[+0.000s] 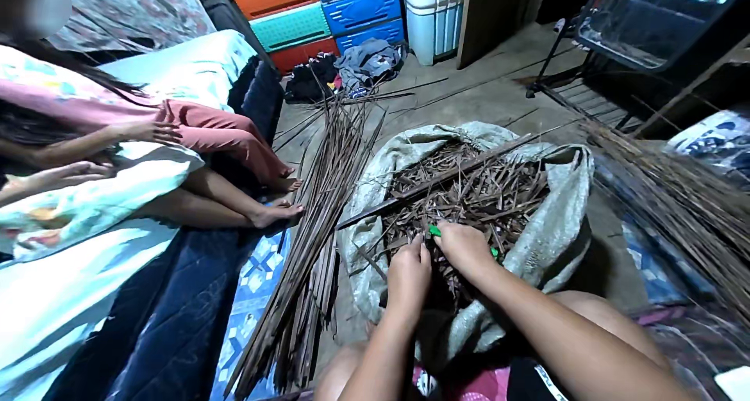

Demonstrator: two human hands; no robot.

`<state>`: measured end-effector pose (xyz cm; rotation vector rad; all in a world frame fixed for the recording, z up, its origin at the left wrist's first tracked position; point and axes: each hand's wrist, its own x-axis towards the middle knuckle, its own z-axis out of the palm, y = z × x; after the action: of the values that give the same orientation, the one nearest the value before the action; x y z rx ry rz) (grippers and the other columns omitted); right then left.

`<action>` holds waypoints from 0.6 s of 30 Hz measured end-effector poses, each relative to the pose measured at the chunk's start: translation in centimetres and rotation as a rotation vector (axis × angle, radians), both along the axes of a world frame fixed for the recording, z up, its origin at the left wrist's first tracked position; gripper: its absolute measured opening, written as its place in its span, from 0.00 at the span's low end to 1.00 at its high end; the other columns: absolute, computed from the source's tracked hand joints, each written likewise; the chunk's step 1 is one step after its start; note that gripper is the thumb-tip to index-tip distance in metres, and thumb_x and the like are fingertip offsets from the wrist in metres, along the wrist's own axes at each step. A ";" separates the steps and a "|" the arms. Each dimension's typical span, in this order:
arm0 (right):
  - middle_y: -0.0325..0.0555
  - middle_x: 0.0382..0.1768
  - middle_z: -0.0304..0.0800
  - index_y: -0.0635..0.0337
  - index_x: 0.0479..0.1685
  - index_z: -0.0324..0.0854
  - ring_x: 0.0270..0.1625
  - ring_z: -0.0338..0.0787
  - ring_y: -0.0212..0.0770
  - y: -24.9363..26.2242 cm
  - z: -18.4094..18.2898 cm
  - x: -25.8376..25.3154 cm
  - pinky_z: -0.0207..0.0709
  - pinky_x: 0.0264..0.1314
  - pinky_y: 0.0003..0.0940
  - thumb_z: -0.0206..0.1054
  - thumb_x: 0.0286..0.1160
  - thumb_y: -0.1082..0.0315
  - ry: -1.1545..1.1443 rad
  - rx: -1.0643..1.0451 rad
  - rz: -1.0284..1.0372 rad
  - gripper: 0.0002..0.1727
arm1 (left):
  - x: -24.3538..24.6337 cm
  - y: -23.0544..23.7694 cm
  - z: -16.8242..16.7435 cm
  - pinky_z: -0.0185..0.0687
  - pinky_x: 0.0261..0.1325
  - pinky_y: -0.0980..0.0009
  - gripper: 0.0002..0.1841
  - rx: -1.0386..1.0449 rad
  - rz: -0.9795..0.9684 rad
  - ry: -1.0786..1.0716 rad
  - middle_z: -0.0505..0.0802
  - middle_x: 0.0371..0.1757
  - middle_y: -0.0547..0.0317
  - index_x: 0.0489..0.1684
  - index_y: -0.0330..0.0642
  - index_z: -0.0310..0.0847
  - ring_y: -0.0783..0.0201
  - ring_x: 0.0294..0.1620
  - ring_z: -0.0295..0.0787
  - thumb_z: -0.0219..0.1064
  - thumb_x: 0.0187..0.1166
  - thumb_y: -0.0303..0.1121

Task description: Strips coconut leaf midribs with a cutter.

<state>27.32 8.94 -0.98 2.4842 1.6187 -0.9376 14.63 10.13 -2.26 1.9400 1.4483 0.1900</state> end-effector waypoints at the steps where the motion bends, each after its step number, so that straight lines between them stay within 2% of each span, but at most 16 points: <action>1: 0.61 0.66 0.89 0.63 0.70 0.79 0.70 0.88 0.62 0.3 -0.2 0.0 0.78 0.68 0.63 0.53 0.94 0.57 -0.010 0.007 -0.011 0.21 | 0.1 0.0 -0.1 0.77 0.74 0.47 0.23 0.004 0.003 0.002 0.92 0.65 0.41 0.81 0.39 0.77 0.47 0.67 0.89 0.49 0.94 0.37; 5: 0.62 0.65 0.89 0.62 0.73 0.77 0.70 0.88 0.63 0.6 -0.5 -0.3 0.80 0.66 0.63 0.54 0.93 0.58 -0.038 0.038 -0.032 0.21 | 0.2 0.2 0.0 0.79 0.72 0.48 0.23 0.018 0.020 0.007 0.92 0.62 0.41 0.81 0.40 0.77 0.47 0.64 0.90 0.49 0.94 0.36; 13: 0.62 0.65 0.89 0.62 0.73 0.77 0.69 0.89 0.62 0.8 -1.0 -0.3 0.80 0.65 0.61 0.54 0.93 0.60 -0.071 0.078 -0.039 0.20 | 0.2 0.4 0.0 0.78 0.73 0.48 0.23 0.015 0.031 -0.023 0.92 0.64 0.42 0.80 0.40 0.78 0.48 0.66 0.90 0.48 0.94 0.37; 16: 0.63 0.63 0.90 0.64 0.72 0.77 0.67 0.90 0.63 1.0 -1.6 0.3 0.81 0.64 0.62 0.52 0.93 0.62 -0.095 0.089 -0.108 0.20 | 0.1 0.0 -0.2 0.78 0.73 0.48 0.22 0.011 0.013 -0.035 0.93 0.63 0.42 0.79 0.40 0.79 0.48 0.65 0.90 0.49 0.94 0.36; 18: 0.63 0.65 0.89 0.64 0.74 0.76 0.69 0.88 0.64 1.4 -1.8 1.6 0.79 0.67 0.63 0.52 0.93 0.62 -0.046 0.073 -0.171 0.21 | 0.0 -0.6 -0.3 0.79 0.72 0.47 0.22 0.010 -0.007 -0.034 0.93 0.61 0.41 0.78 0.40 0.80 0.47 0.64 0.91 0.49 0.94 0.37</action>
<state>28.97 10.31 -2.78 2.7083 1.4717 -0.8439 14.68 9.56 -2.60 1.9403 1.4211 0.2270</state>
